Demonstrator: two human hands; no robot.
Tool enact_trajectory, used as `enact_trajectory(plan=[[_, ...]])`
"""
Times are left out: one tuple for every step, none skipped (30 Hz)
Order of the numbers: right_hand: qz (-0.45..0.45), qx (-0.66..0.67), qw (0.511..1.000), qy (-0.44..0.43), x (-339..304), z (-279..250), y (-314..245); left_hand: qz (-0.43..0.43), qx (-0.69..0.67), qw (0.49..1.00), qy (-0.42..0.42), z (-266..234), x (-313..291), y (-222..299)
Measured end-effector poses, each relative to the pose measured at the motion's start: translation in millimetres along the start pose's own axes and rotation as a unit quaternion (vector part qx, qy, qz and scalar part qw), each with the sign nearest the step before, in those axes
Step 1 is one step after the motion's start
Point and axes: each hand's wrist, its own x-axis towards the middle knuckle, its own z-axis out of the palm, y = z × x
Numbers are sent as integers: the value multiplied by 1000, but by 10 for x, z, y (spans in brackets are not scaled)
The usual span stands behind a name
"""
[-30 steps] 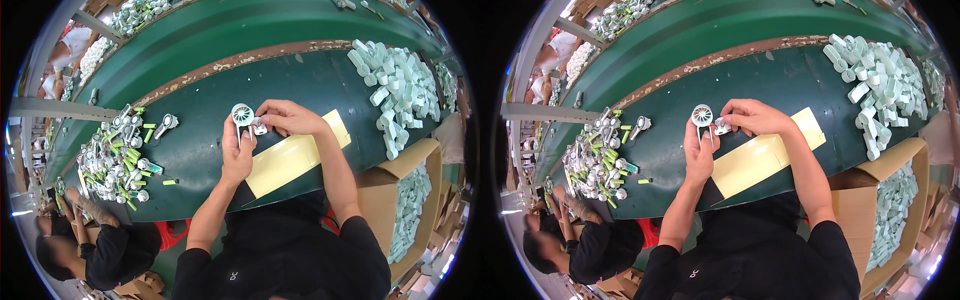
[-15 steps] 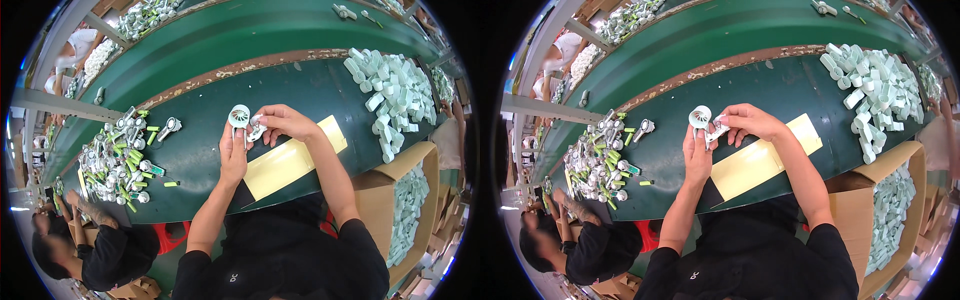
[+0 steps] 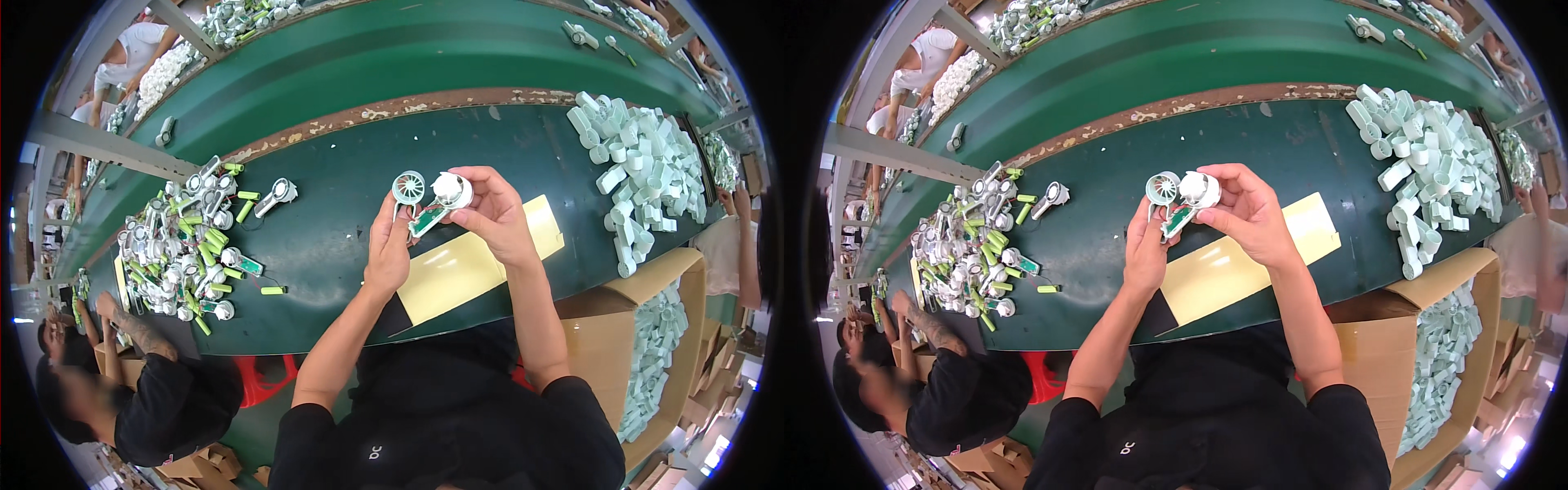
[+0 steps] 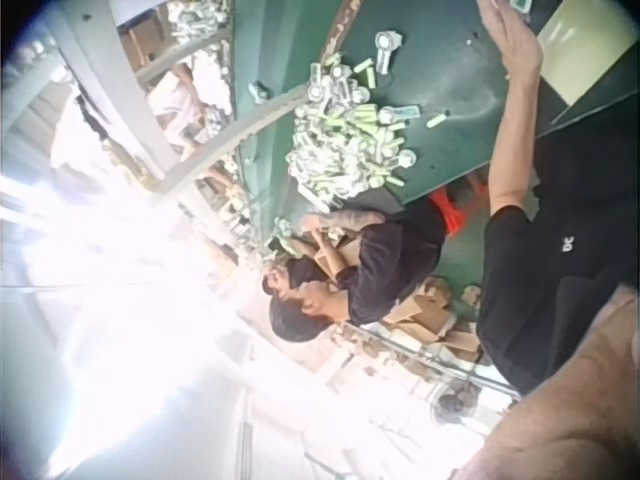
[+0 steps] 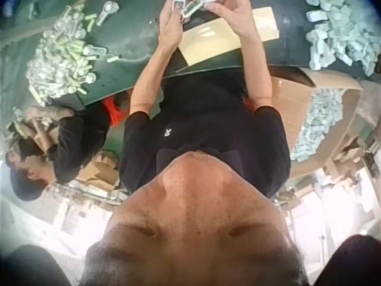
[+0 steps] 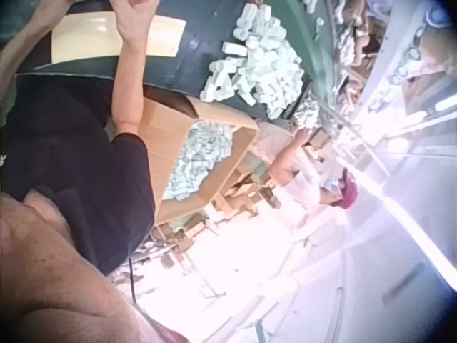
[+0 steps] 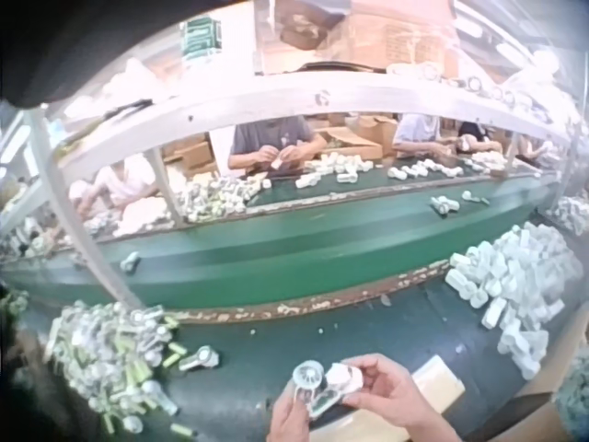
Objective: The person assembles small portable handheld fans by hand, inserting a motor, a printed circuit board, a fan blade, and a rechargeable battery into a fan housing.
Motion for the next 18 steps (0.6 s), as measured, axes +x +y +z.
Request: enact_trajectory(plan=[[-5, -12, 1000, 15, -26, 10, -33, 0, -4, 1000, 0, 27, -9, 37], [-4, -16, 1000, 15, -48, 9, -68, -17, -38, 999, -5, 59, -21, 85], [-5, -40, 999, 23, -65, 13, -95, -34, -70, 997, -7, 77, -35, 129], [-8, -65, 997, 31, -79, 18, -120, -33, -73, 997, -6, 70, -44, 126], [-7, -67, 997, 29, -92, 28, -142, -14, -53, 998, -19, 61, -50, 123], [-17, -110, 994, 23, -97, 45, -146, 3, -34, 999, -31, 36, -56, 109], [-27, -153, 988, 15, -96, 60, -148, 21, -14, 999, -41, 18, -60, 91], [-24, -154, 988, 13, -89, 73, -147, 20, -17, 999, -38, -1, -44, 38], [-31, -185, 982, 9, -87, 83, -154, 41, 14, 998, -35, 0, -8, 0], [-38, -215, 976, 6, -84, 96, -159, 61, 46, 997, -31, -5, 2, -29], [-37, -216, 976, 3, -79, 119, -165, 62, 44, 997, -28, -21, -18, -48], [-23, -245, 969, 3, -71, 137, -173, 55, 61, 996, -27, -7, -22, -10], [-8, -273, 962, 4, -63, 155, -172, 48, 78, 995, -25, 1, -27, 11], [-7, -274, 962, 3, -58, 172, -158, 48, 77, 996, -24, 6, -29, 7], [-4, -278, 961, 10, -45, 195, -141, 48, 74, 996, -35, 12, -28, 11], [-2, -281, 959, 18, -35, 213, -127, 46, 70, 995, -46, 16, -28, 16], [-2, -282, 959, 17, -29, 228, -118, 47, 70, 995, -45, 19, -32, 34], [-8, -292, 956, 18, -22, 237, -111, 46, 95, 994, -38, 27, -36, 56]])
